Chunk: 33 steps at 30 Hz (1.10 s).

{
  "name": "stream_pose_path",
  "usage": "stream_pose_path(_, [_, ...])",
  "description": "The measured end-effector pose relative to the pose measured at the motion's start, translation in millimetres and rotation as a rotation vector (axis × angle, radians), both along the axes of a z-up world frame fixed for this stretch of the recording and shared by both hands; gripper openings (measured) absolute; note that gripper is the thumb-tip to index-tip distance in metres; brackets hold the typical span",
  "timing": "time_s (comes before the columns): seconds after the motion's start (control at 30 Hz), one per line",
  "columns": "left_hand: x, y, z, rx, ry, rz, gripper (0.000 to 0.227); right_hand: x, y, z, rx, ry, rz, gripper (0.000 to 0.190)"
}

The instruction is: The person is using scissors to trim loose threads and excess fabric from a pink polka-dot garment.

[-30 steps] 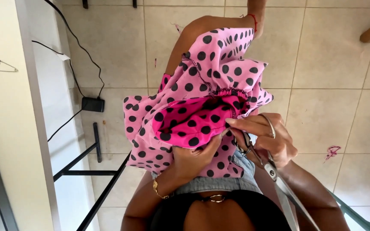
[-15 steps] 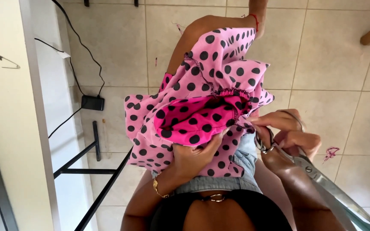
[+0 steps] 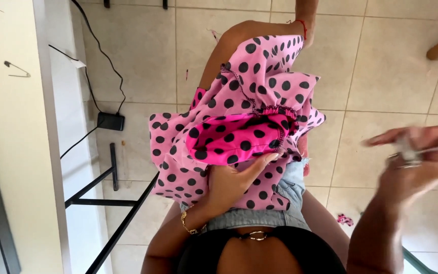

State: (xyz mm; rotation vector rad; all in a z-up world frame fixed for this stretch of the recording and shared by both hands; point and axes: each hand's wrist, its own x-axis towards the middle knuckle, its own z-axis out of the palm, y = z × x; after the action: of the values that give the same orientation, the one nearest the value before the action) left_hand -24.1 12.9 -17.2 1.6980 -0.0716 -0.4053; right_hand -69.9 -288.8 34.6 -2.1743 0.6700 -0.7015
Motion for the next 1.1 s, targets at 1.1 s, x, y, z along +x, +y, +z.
stream_pose_path(1.1, [-8.9, 50.2, -10.5, -0.522, 0.239, 0.47, 0.023, 7.9, 148.6, -40.9, 0.048, -0.2, 0.885, 0.025])
